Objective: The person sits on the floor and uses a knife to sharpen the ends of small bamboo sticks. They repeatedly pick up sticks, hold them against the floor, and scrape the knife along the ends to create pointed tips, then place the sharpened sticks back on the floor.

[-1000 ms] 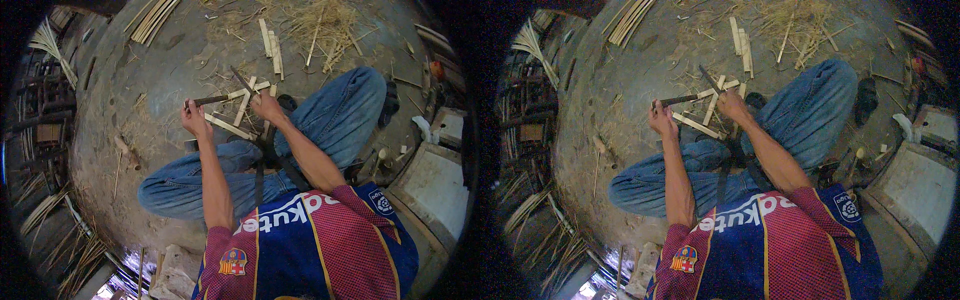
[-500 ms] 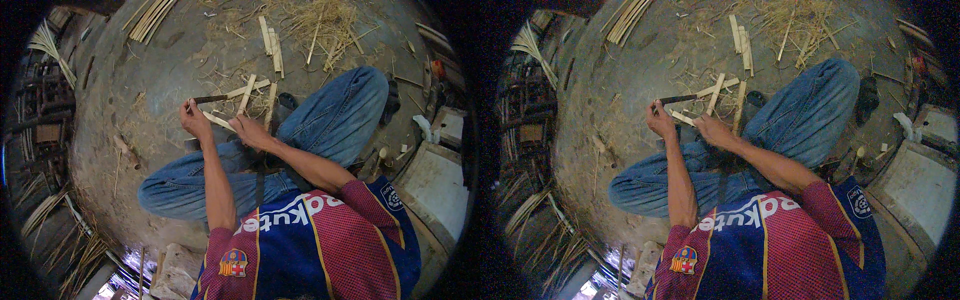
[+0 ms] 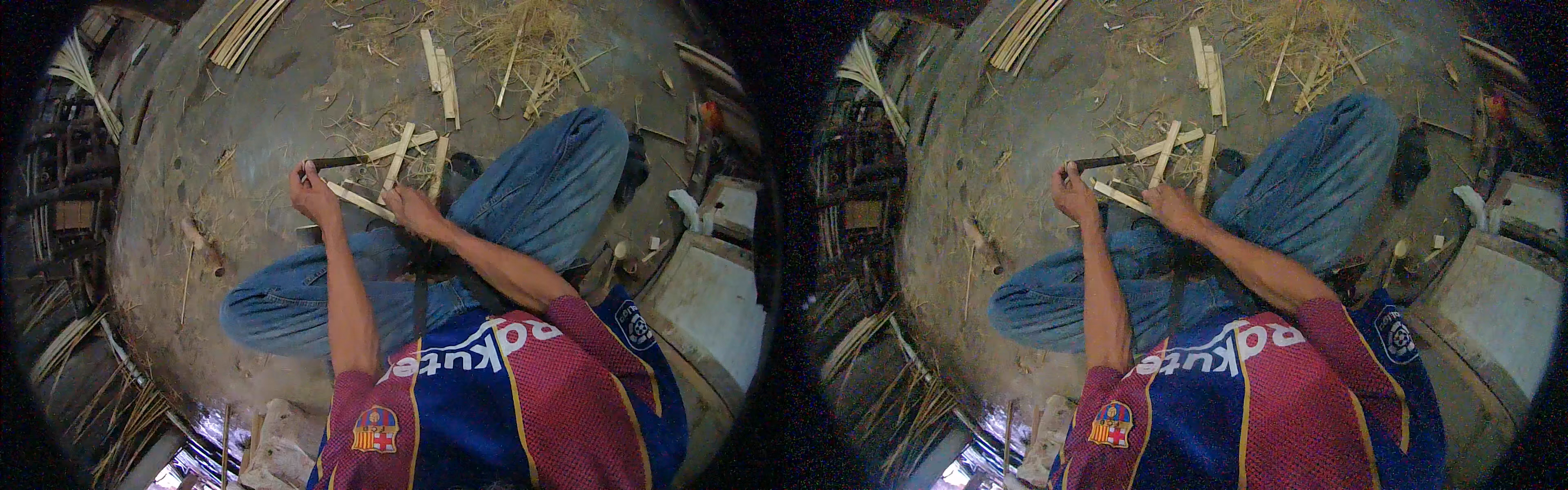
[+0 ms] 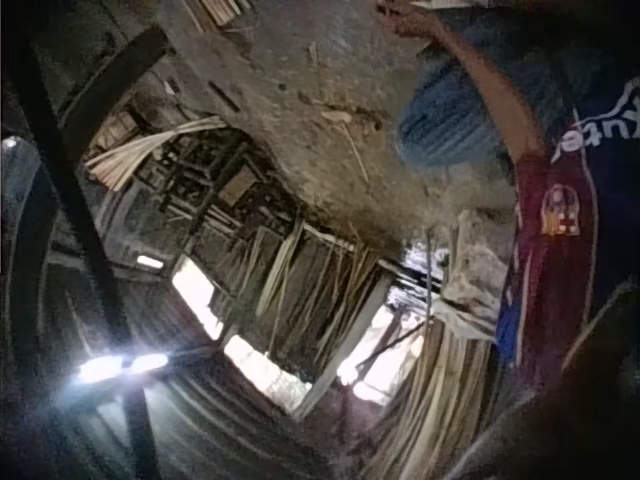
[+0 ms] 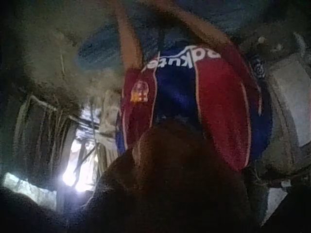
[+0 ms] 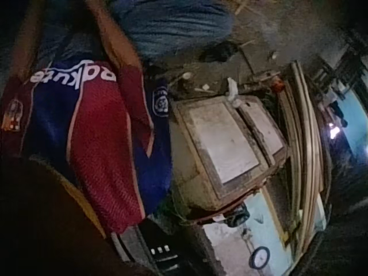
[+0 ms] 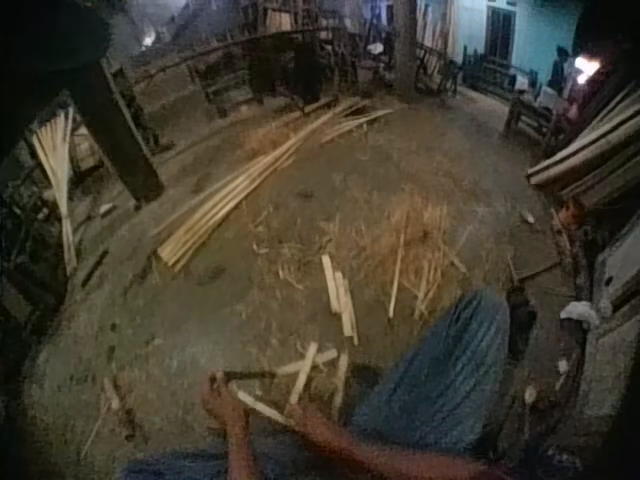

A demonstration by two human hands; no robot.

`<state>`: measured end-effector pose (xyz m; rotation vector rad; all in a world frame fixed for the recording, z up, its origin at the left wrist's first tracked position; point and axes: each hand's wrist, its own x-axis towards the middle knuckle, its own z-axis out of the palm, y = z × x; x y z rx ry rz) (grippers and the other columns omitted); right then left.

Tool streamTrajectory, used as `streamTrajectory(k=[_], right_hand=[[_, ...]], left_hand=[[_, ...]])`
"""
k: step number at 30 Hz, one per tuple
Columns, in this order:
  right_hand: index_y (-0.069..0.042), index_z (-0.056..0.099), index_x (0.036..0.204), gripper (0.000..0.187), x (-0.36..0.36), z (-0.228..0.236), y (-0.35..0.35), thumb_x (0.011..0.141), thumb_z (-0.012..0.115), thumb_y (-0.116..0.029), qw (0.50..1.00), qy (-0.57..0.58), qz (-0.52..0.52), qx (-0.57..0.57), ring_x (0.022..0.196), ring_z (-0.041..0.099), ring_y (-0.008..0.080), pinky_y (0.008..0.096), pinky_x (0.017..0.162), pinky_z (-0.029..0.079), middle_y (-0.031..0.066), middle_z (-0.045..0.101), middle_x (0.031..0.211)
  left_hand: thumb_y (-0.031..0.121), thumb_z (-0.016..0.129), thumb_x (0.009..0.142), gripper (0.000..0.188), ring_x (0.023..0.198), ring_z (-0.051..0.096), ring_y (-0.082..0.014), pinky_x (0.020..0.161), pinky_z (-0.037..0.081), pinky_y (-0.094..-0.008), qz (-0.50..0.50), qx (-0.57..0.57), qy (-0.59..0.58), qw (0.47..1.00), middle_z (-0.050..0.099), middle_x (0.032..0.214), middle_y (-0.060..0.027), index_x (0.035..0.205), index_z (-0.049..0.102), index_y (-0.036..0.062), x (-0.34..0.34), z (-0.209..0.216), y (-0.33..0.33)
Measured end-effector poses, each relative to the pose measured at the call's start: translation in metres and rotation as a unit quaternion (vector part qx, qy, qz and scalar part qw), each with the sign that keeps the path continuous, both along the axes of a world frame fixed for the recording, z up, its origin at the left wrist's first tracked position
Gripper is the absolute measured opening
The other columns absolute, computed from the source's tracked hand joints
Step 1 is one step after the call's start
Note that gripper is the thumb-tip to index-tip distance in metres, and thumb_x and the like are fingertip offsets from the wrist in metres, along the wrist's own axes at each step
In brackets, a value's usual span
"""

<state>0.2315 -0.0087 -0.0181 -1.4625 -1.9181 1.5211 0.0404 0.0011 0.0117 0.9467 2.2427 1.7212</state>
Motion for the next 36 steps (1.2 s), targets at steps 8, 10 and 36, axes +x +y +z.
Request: streamTrajectory(k=[8, 10, 36], right_hand=[[0.003, 0.063, 0.1, 0.047, 0.007, 0.003, -0.004, 0.096, 0.046, -0.041, 0.999, -0.037, 0.011, 0.018, 0.087, 0.062, 0.0449, 0.0495, 0.078, 0.047, 0.0279, 0.064, 0.091], [0.004, 0.063, 0.101, 0.049, 0.011, -0.021, -0.006, 0.096, 0.046, -0.042, 0.996, -0.053, 0.05, 0.054, 0.087, 0.063, 0.044, 0.0493, 0.08, 0.047, 0.0279, 0.064, 0.092], [0.003, 0.06, 0.084, 0.043, -0.006, 0.021, -0.009, 0.1, 0.039, -0.03, 0.998, 0.024, 0.055, 0.033, 0.08, 0.06, 0.0467, 0.0529, 0.069, 0.046, 0.0271, 0.061, 0.081]], left_hand=[[0.011, 0.061, 0.092, 0.018, 0.085, 0.066, -0.0189, 0.069, 0.052, -0.0328, 0.012, -0.043, 0.02, 0.999, 0.067, 0.088, -0.0131, 0.102, 0.061, -0.0045, 0.006, 0.007, -0.004], [0.011, 0.061, 0.093, 0.018, 0.086, 0.066, -0.0188, 0.071, 0.053, -0.0321, 0.001, -0.029, 0.001, 1.0, 0.067, 0.091, -0.0126, 0.103, 0.061, -0.0039, 0.001, 0.0, -0.003], [0.019, 0.069, 0.088, 0.021, 0.061, 0.053, -0.0098, 0.056, 0.043, -0.0284, 0.044, -0.024, -0.028, 0.998, 0.064, 0.067, -0.005, 0.086, 0.07, -0.0011, 0.007, -0.003, 0.003]])
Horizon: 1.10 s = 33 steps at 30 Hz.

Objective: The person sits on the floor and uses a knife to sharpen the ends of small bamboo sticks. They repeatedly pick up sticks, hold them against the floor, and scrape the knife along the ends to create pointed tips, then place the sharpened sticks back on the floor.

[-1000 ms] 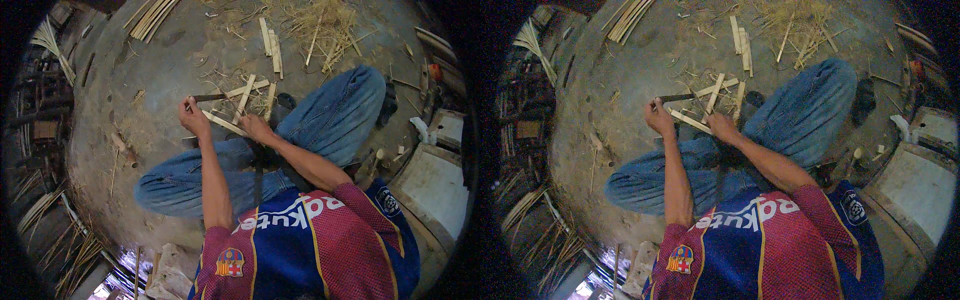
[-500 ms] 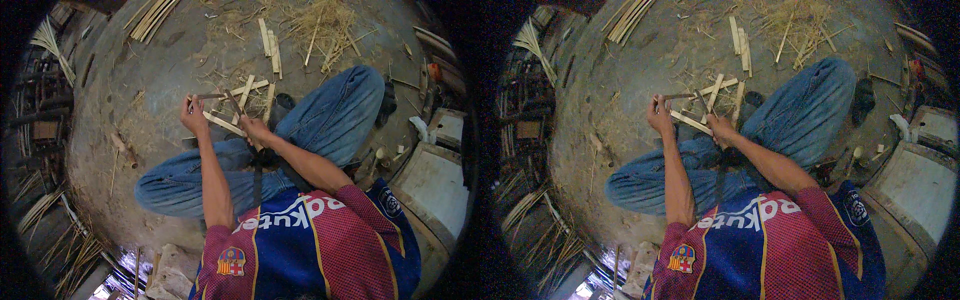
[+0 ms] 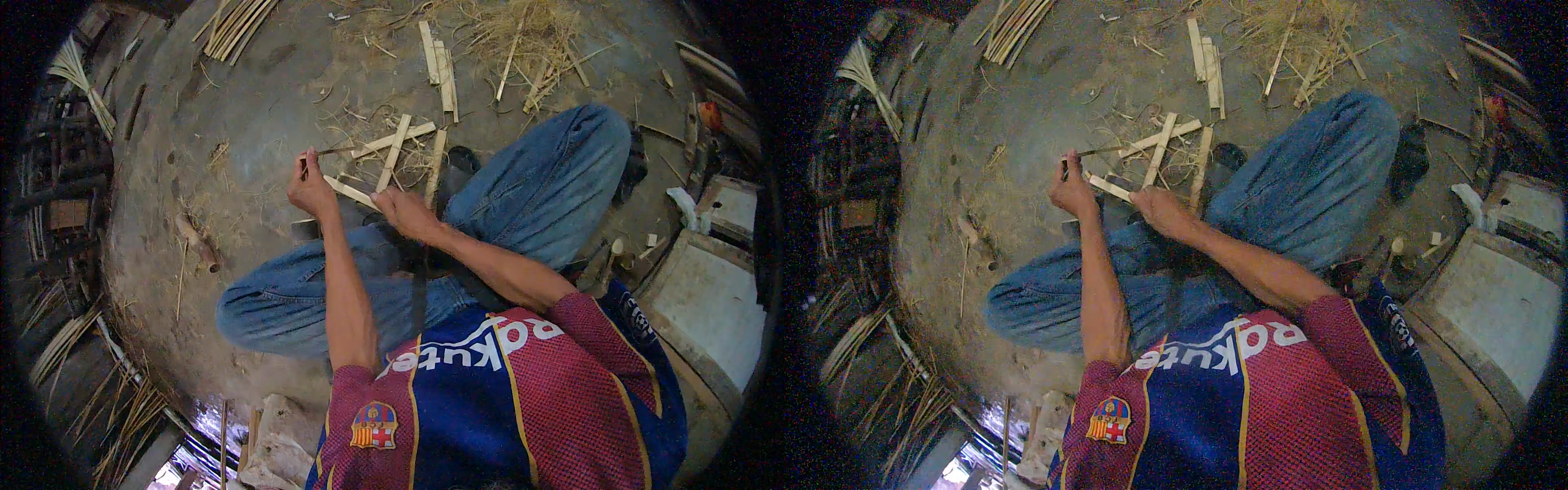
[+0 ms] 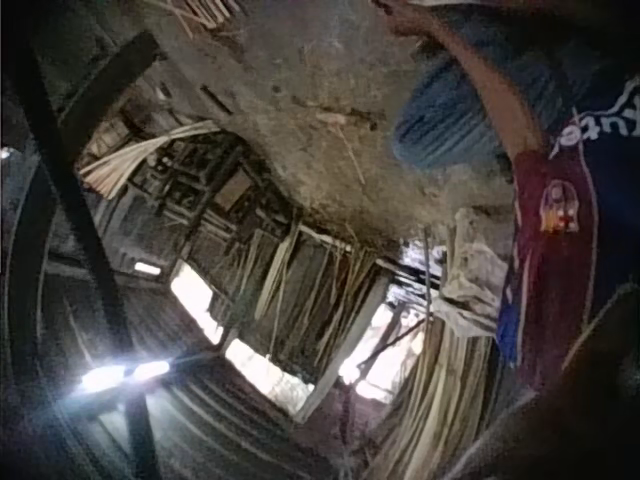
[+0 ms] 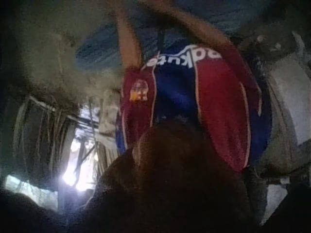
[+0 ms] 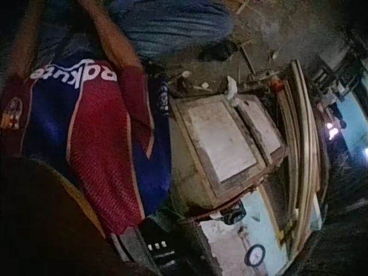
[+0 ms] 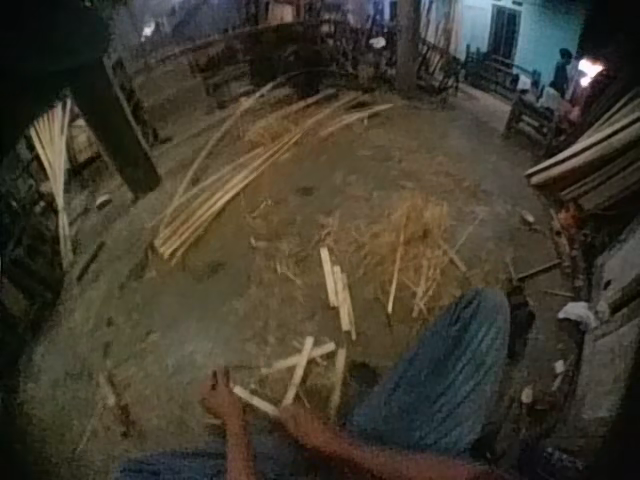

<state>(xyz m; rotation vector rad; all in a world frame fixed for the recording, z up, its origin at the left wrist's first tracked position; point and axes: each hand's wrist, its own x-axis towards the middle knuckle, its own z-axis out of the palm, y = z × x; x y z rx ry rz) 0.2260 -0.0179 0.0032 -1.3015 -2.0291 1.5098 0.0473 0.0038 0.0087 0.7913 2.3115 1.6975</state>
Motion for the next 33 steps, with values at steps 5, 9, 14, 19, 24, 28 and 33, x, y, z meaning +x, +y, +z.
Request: streamTrajectory(k=[5, 9, 14, 19, 24, 28, 33], right_hand=[[0.002, 0.06, 0.096, 0.045, -0.002, -0.016, 0.005, 0.099, 0.043, -0.039, 0.996, -0.046, -0.045, -0.068, 0.083, 0.06, 0.0466, 0.0485, 0.073, 0.046, 0.0302, 0.06, 0.084], [0.001, 0.061, 0.096, 0.046, 0.013, -0.005, 0.001, 0.099, 0.041, -0.04, 0.998, -0.054, 0.015, -0.031, 0.089, 0.06, 0.047, 0.0491, 0.077, 0.046, 0.0311, 0.061, 0.088], [0.001, 0.06, 0.09, 0.049, 0.011, -0.028, 0.007, 0.099, 0.04, -0.042, 0.997, -0.048, -0.006, -0.064, 0.085, 0.061, 0.046, 0.0493, 0.077, 0.047, 0.0287, 0.062, 0.086], [0.001, 0.059, 0.095, 0.045, 0.002, -0.021, 0.012, 0.093, 0.053, -0.044, 0.992, -0.085, -0.091, -0.004, 0.085, 0.06, 0.0458, 0.048, 0.076, 0.047, 0.0282, 0.062, 0.087], [0.0, 0.058, 0.105, 0.048, 0.016, -0.013, 0.044, 0.088, 0.061, -0.045, 0.985, -0.091, -0.118, 0.089, 0.095, 0.059, 0.044, 0.0502, 0.081, 0.047, 0.0259, 0.062, 0.098], [0.0, 0.058, 0.104, 0.047, 0.012, -0.026, 0.047, 0.084, 0.069, -0.042, 0.982, 0.012, -0.187, -0.008, 0.094, 0.06, 0.0368, 0.045, 0.082, 0.048, 0.0215, 0.062, 0.099], [-0.003, 0.061, 0.103, 0.045, 0.002, -0.074, 0.048, 0.084, 0.069, -0.043, 0.954, 0.146, -0.209, -0.155, 0.088, 0.062, 0.0315, 0.0413, 0.081, 0.049, 0.0165, 0.063, 0.095]], left_hand=[[0.021, 0.068, 0.089, 0.021, 0.059, 0.053, -0.0106, 0.055, 0.042, -0.029, -0.009, -0.007, -0.013, 1.0, 0.064, 0.066, -0.0037, 0.084, 0.069, 0.0003, -0.016, -0.008, -0.003], [0.021, 0.068, 0.089, 0.021, 0.061, 0.057, -0.0116, 0.056, 0.043, -0.0291, -0.013, -0.057, 0.053, 0.997, 0.065, 0.066, -0.0035, 0.084, 0.069, 0.0006, 0.0, 0.012, -0.003], [0.021, 0.065, 0.091, 0.023, 0.069, 0.063, -0.0132, 0.061, 0.049, -0.028, -0.008, -0.022, -0.002, 1.0, 0.068, 0.074, -0.0062, 0.087, 0.069, -0.0014, 0.0, 0.01, -0.001], [0.017, 0.059, 0.094, 0.028, 0.076, 0.064, -0.0149, 0.066, 0.052, -0.0277, 0.012, 0.051, -0.11, 0.993, 0.068, 0.088, -0.0099, 0.111, 0.066, -0.0041, -0.009, -0.006, 0.001], [0.012, 0.056, 0.095, 0.045, 0.079, 0.063, -0.0151, 0.065, 0.053, -0.0283, -0.054, 0.067, -0.23, 0.969, 0.066, 0.099, -0.0117, 0.135, 0.046, -0.0035, -0.019, 0.004, 0.001], [0.013, 0.058, 0.094, 0.046, 0.077, 0.062, -0.0149, 0.067, 0.053, -0.0289, -0.083, 0.096, -0.298, 0.946, 0.066, 0.099, -0.0112, 0.134, 0.043, -0.0026, -0.01, 0.017, 0.002], [0.019, 0.064, 0.093, 0.036, 0.076, 0.062, -0.0131, 0.063, 0.051, -0.0279, -0.13, 0.063, -0.418, 0.897, 0.066, 0.096, -0.0101, 0.122, 0.053, 0.0003, -0.006, 0.002, 0.002]])
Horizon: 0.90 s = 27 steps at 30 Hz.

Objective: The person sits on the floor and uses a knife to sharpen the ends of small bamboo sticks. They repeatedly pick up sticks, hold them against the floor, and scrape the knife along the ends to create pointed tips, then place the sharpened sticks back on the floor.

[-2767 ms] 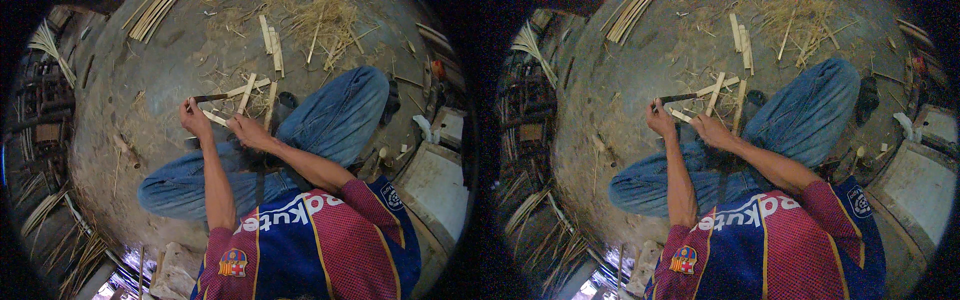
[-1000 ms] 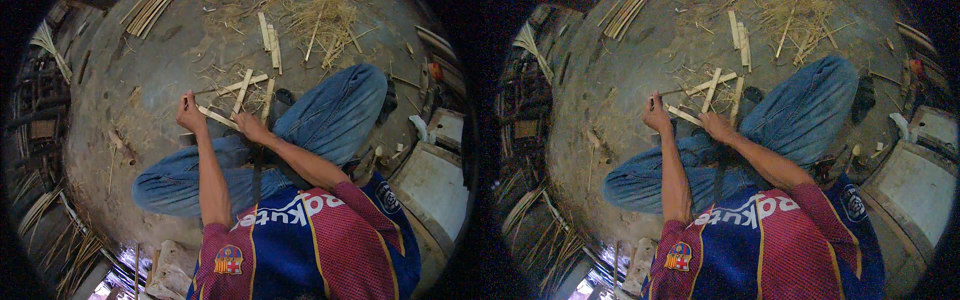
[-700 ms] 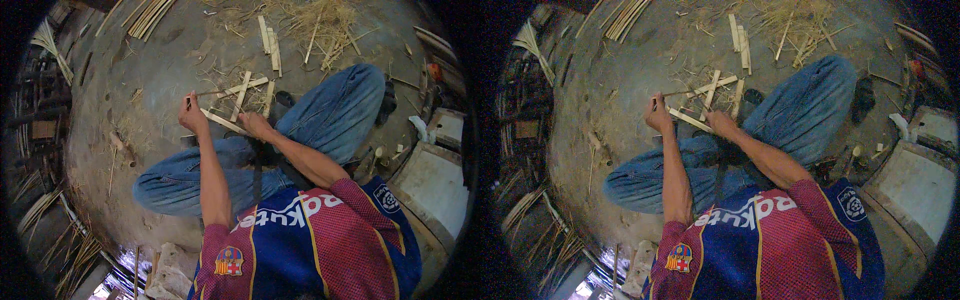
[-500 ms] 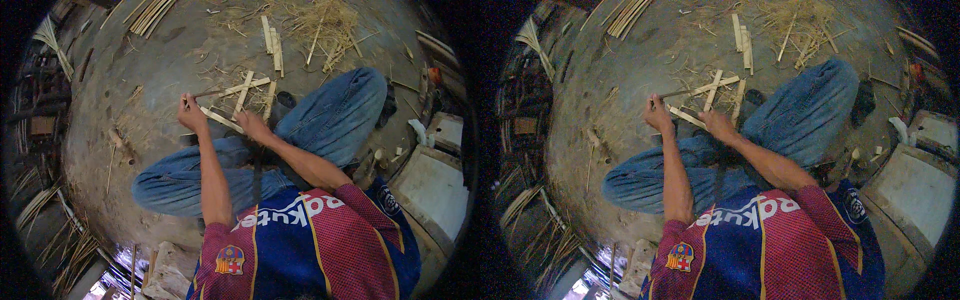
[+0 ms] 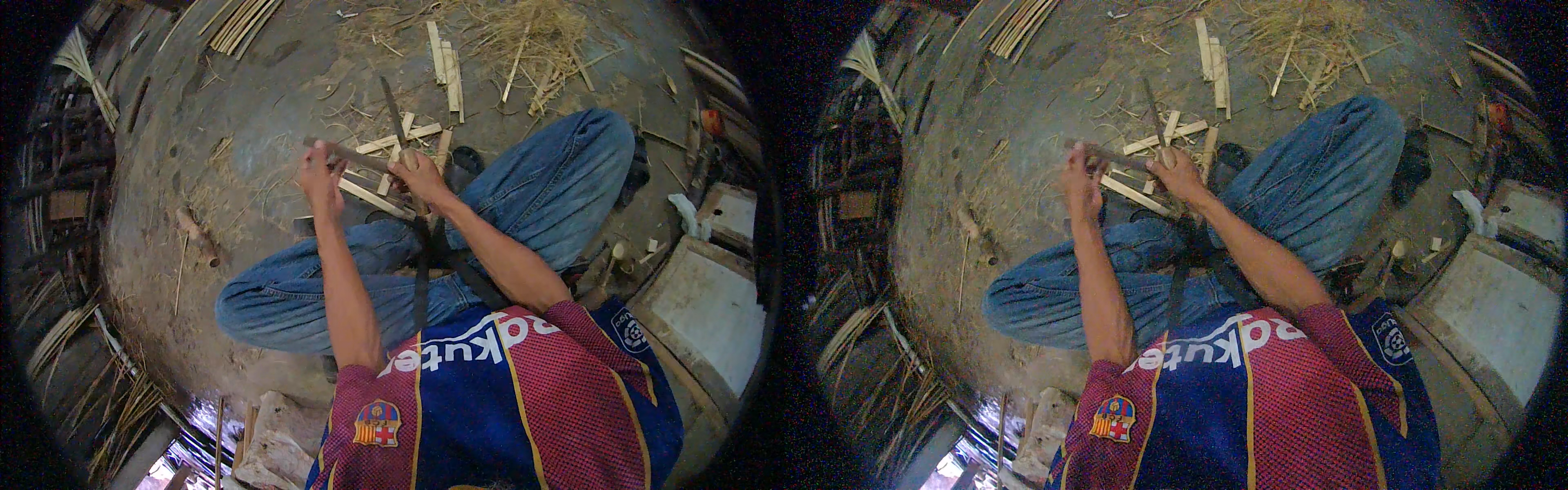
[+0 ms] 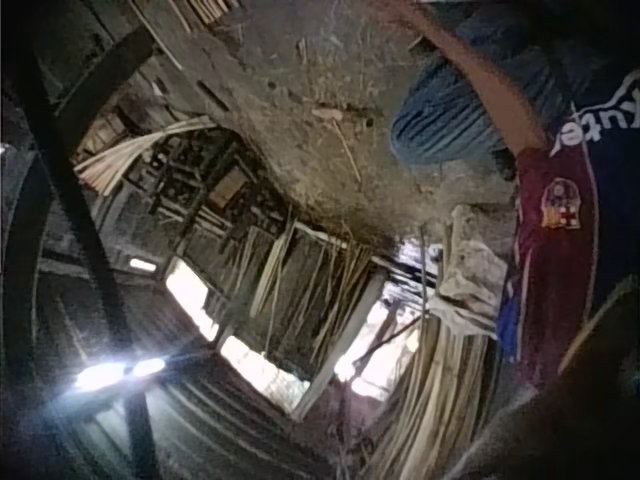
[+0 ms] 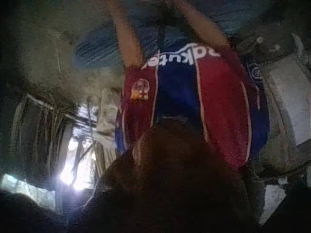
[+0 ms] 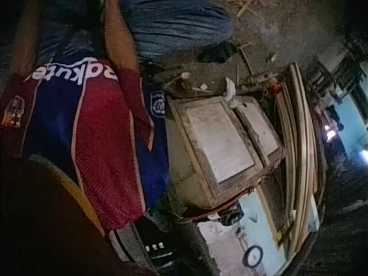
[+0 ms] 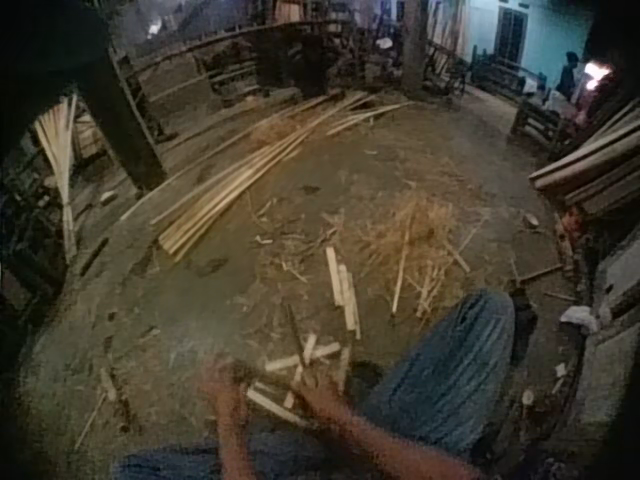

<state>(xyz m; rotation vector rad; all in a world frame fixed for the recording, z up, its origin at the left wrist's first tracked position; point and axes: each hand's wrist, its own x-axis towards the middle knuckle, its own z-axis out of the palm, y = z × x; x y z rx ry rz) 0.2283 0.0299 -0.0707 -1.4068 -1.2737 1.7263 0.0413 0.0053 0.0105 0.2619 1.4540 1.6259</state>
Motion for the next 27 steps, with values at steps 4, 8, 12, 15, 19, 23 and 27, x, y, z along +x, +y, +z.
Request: streamTrajectory(k=[4, 8, 12, 15, 19, 23, 27], right_hand=[[-0.004, 0.061, 0.107, 0.045, -0.002, -0.006, 0.003, 0.087, 0.065, -0.043, 0.998, 0.032, -0.027, -0.046, 0.087, 0.062, 0.0311, 0.0411, 0.079, 0.049, 0.0149, 0.064, 0.094], [-0.002, 0.06, 0.106, 0.044, 0.002, 0.039, 0.0, 0.089, 0.062, -0.043, 0.994, 0.087, -0.039, -0.058, 0.086, 0.064, 0.035, 0.0449, 0.077, 0.049, 0.019, 0.065, 0.093], [-0.002, 0.06, 0.101, 0.042, 0.012, 0.077, 0.01, 0.087, 0.063, -0.041, 0.959, -0.218, -0.02, 0.178, 0.085, 0.065, 0.0387, 0.0462, 0.075, 0.05, 0.0207, 0.066, 0.095], [-0.002, 0.06, 0.099, 0.039, 0.015, 0.088, 0.024, 0.083, 0.066, -0.037, 0.958, -0.204, -0.018, 0.2, 0.082, 0.065, 0.0387, 0.0452, 0.071, 0.05, 0.0199, 0.067, 0.091], [-0.004, 0.061, 0.092, 0.033, 0.022, 0.082, 0.028, 0.079, 0.07, -0.033, 0.937, -0.288, 0.063, 0.187, 0.075, 0.065, 0.0368, 0.0444, 0.064, 0.049, 0.017, 0.066, 0.08], [-0.011, 0.066, 0.089, 0.023, 0.031, 0.081, 0.016, 0.073, 0.07, -0.027, 0.896, -0.318, 0.161, 0.266, 0.071, 0.065, 0.0346, 0.0455, 0.063, 0.05, 0.0123, 0.067, 0.075], [-0.015, 0.068, 0.088, 0.02, 0.025, 0.093, 0.027, 0.07, 0.069, -0.022, 0.884, -0.381, 0.164, 0.217, 0.075, 0.066, 0.0335, 0.0456, 0.065, 0.051, 0.0127, 0.068, 0.079]], left_hand=[[0.026, 0.062, 0.094, 0.031, 0.074, 0.06, -0.0118, 0.064, 0.049, -0.0265, -0.247, -0.08, 0.035, 0.965, 0.066, 0.089, -0.0061, 0.113, 0.06, 0.0008, 0.034, -0.017, -0.001], [0.027, 0.057, 0.097, 0.032, 0.076, 0.06, -0.013, 0.068, 0.049, -0.0267, -0.245, -0.046, 0.025, 0.968, 0.065, 0.092, -0.005, 0.113, 0.062, -0.0001, 0.062, -0.021, 0.002], [0.028, 0.054, 0.099, 0.031, 0.056, 0.047, -0.0075, 0.051, 0.041, -0.0236, -0.143, -0.018, -0.012, 0.989, 0.053, 0.072, 0.0018, 0.111, 0.063, 0.0009, 0.056, -0.014, 0.006], [0.028, 0.055, 0.099, 0.029, 0.049, 0.036, -0.0048, 0.045, 0.033, -0.0216, -0.144, -0.021, -0.021, 0.989, 0.043, 0.064, 0.0049, 0.109, 0.065, 0.0032, 0.055, 0.003, 0.005], [0.024, 0.058, 0.095, 0.028, 0.052, 0.044, -0.016, 0.052, 0.04, -0.0352, -0.18, -0.085, 0.199, 0.959, 0.05, 0.067, -0.0049, 0.103, 0.064, -0.0012, 0.056, -0.006, 0.004], [0.017, 0.057, 0.09, 0.024, 0.06, 0.052, -0.0341, 0.064, 0.043, -0.0462, -0.236, -0.16, 0.424, 0.86, 0.056, 0.071, -0.0188, 0.093, 0.062, -0.0063, 0.051, -0.019, -0.003], [0.016, 0.056, 0.09, 0.027, 0.065, 0.055, -0.0395, 0.059, 0.041, -0.0465, -0.206, -0.108, 0.475, 0.849, 0.055, 0.066, -0.0224, 0.078, 0.057, -0.0073, 0.068, 0.027, -0.009]])
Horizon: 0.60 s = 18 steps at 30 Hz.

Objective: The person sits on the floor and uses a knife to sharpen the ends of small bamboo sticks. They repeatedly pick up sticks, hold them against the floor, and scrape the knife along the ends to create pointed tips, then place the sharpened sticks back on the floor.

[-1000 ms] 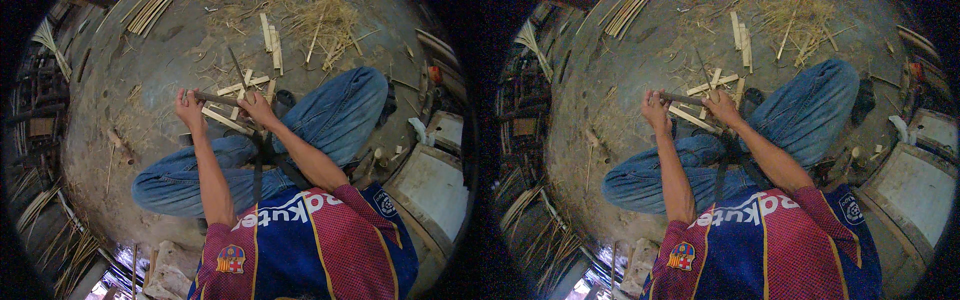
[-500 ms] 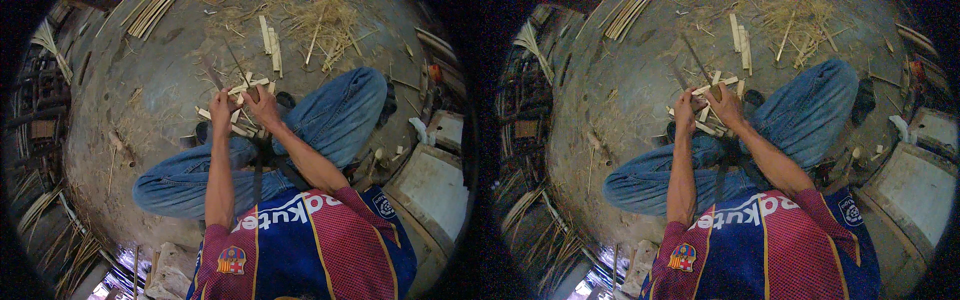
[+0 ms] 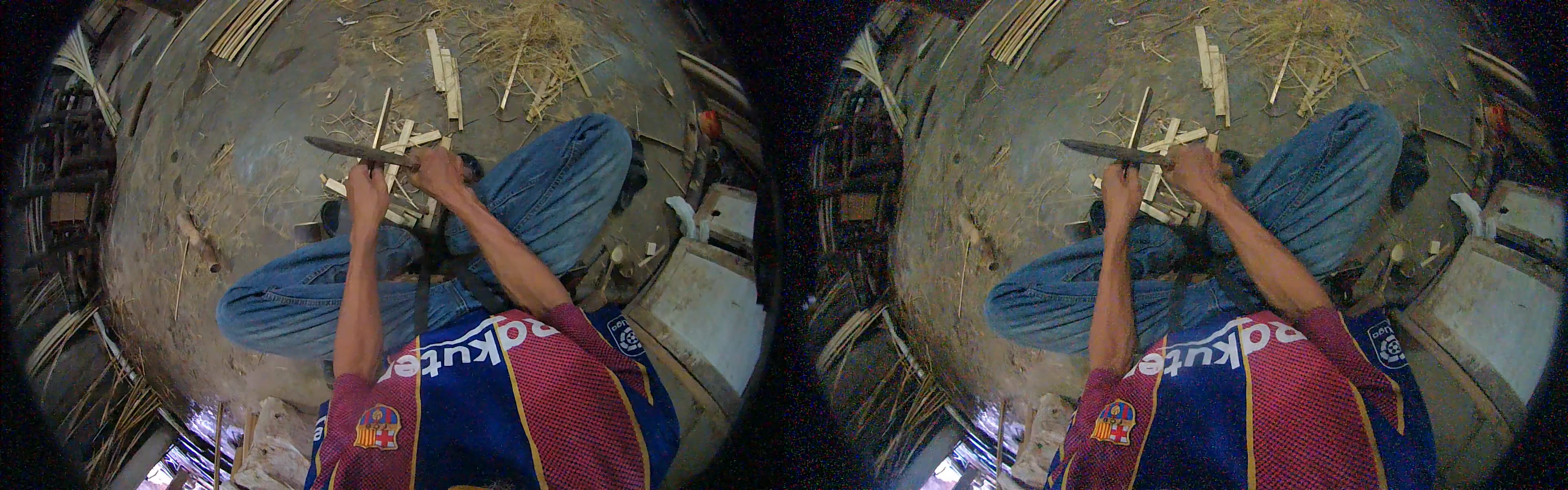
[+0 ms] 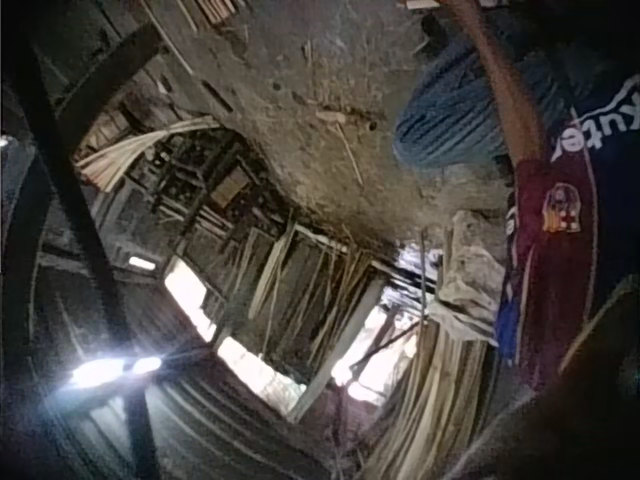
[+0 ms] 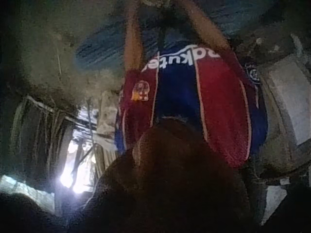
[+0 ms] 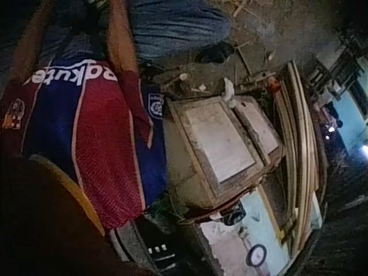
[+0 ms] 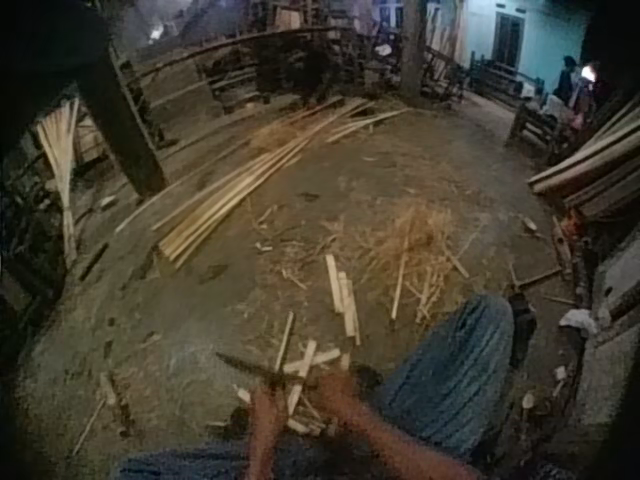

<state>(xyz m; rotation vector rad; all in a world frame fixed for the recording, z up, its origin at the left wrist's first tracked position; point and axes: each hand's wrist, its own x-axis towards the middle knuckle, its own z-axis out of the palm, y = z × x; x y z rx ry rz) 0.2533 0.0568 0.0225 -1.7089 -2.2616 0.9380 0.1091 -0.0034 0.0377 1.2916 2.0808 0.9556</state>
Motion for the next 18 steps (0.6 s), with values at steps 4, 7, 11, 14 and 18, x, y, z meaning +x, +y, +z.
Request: streamTrajectory(k=[4, 7, 11, 14, 18], right_hand=[[-0.016, 0.07, 0.09, 0.021, -0.004, -0.004, 0.014, 0.07, 0.068, -0.022, 1.0, -0.023, 0.01, -0.004, 0.082, 0.067, 0.0336, 0.0461, 0.069, 0.052, 0.0139, 0.069, 0.085], [-0.015, 0.071, 0.091, 0.023, 0.003, -0.028, 0.035, 0.072, 0.067, -0.027, 0.998, -0.034, -0.044, 0.025, 0.085, 0.067, 0.0343, 0.0467, 0.072, 0.052, 0.0153, 0.069, 0.088], [-0.01, 0.073, 0.093, 0.029, 0.042, -0.037, 0.091, 0.077, 0.064, -0.033, 0.983, -0.1, -0.153, 0.008, 0.085, 0.067, 0.0352, 0.0463, 0.074, 0.052, 0.017, 0.07, 0.09], [-0.008, 0.072, 0.093, 0.033, 0.061, -0.006, 0.109, 0.078, 0.065, -0.037, 0.977, -0.078, -0.187, -0.059, 0.085, 0.067, 0.0348, 0.0456, 0.074, 0.052, 0.0174, 0.07, 0.091], [-0.009, 0.072, 0.092, 0.036, 0.042, -0.035, 0.082, 0.076, 0.067, -0.04, 0.995, 0.012, -0.099, -0.011, 0.084, 0.067, 0.0344, 0.0455, 0.072, 0.052, 0.017, 0.069, 0.087]], left_hand=[[0.019, 0.056, 0.092, 0.027, 0.058, 0.053, -0.0334, 0.056, 0.04, -0.0446, 0.0, 0.0, -0.04, 0.999, 0.056, 0.067, -0.0213, 0.083, 0.06, -0.006, -0.014, -0.014, -0.001], [0.021, 0.055, 0.094, 0.026, 0.054, 0.05, -0.0251, 0.054, 0.04, -0.0411, -0.021, -0.035, -0.098, 0.994, 0.055, 0.065, -0.0164, 0.087, 0.062, -0.0039, -0.005, 0.006, 0.002], [0.027, 0.054, 0.098, 0.028, 0.054, 0.046, -0.0114, 0.049, 0.038, -0.031, -0.034, -0.079, -0.248, 0.965, 0.05, 0.064, -0.0045, 0.093, 0.063, 0.0009, 0.005, 0.021, -0.012], [0.035, 0.051, 0.1, 0.028, 0.051, 0.037, -0.0049, 0.047, 0.034, -0.0226, 0.017, -0.065, -0.532, 0.844, 0.042, 0.066, 0.0031, 0.103, 0.057, 0.0079, -0.001, 0.013, -0.011], [0.029, 0.047, 0.102, 0.017, 0.048, 0.031, -0.0074, 0.045, 0.032, -0.0241, 0.059, -0.007, -0.673, 0.737, 0.041, 0.068, 0.0015, 0.101, 0.047, 0.0118, -0.003, 0.009, 0.008]])
